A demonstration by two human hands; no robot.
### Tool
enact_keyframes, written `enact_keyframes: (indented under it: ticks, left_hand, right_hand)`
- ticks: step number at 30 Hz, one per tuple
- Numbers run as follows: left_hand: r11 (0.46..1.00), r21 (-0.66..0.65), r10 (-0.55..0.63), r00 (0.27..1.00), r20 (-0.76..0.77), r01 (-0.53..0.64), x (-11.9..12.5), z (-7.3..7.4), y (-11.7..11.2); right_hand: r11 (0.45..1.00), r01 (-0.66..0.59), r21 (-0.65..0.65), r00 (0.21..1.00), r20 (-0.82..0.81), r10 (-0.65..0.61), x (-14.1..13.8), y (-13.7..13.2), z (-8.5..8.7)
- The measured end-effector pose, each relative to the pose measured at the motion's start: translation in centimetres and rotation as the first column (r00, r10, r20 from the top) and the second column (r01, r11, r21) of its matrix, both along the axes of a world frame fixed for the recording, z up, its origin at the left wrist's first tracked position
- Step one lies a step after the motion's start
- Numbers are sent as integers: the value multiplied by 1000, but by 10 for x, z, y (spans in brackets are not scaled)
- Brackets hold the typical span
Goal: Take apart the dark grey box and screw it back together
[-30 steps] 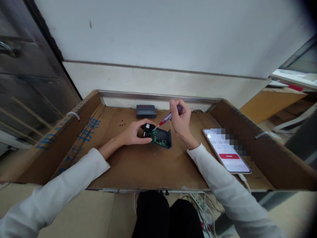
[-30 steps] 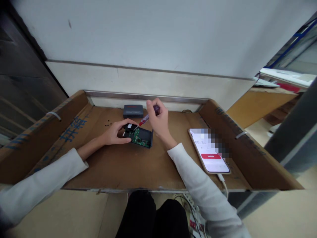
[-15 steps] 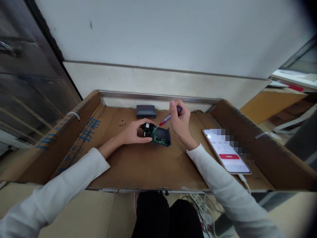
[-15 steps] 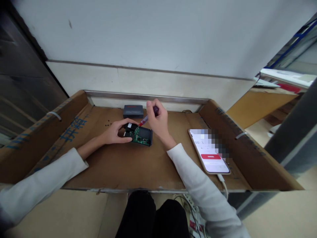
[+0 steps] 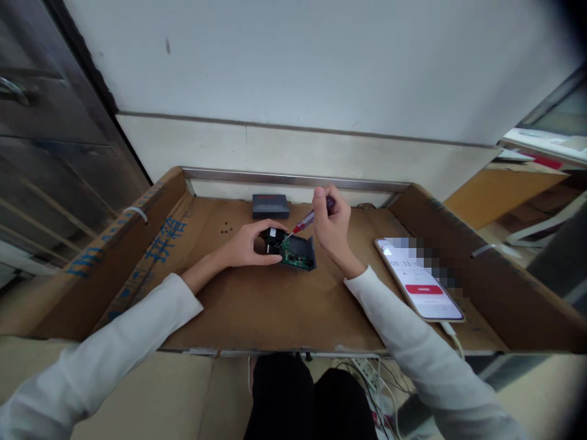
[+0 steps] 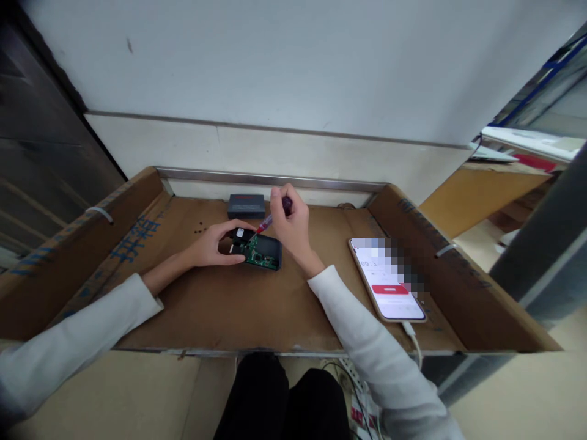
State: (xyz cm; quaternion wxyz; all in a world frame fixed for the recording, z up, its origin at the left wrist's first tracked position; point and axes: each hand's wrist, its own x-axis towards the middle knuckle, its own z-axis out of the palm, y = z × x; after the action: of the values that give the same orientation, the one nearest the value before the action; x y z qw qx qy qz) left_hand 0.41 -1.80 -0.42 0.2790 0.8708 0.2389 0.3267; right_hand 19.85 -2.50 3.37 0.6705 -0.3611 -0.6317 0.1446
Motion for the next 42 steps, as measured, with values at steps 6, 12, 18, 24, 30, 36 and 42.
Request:
enact_keyframes:
  ticks: [6,12,18,24,30,36,42]
  left_hand:
    - [1000,22,21,999,-26,-20,0,0,1]
    - [999,39,24,999,-35,-22,0,-1,1]
    - [999,23,32,998,-51,-31,1,-1,2]
    - [999,30,24,998,-61,-22,1,1,1]
    - [1000,6,18,998,-64,-18,1,0,1]
    - [1000,13,29,997,-68,-28,1,1,1]
    - [1000,15,27,998,-59,-26,1,1,1]
  right_hand:
    - [1000,14,28,999,38,-15,0,0,-1]
    - [1000,5,13,998,68,-6,1,0,-1]
    - [1000,16,14,995,98,-17,2,1,0]
    - [1000,12,12,993,115,-13,2,0,1]
    - [1000,15,15,993,114,-16,3,0,0]
    - [1000,13,12,995,100,-14,3,1,-1]
    - [1000,18,6,995,96,-19,3,0,-1]
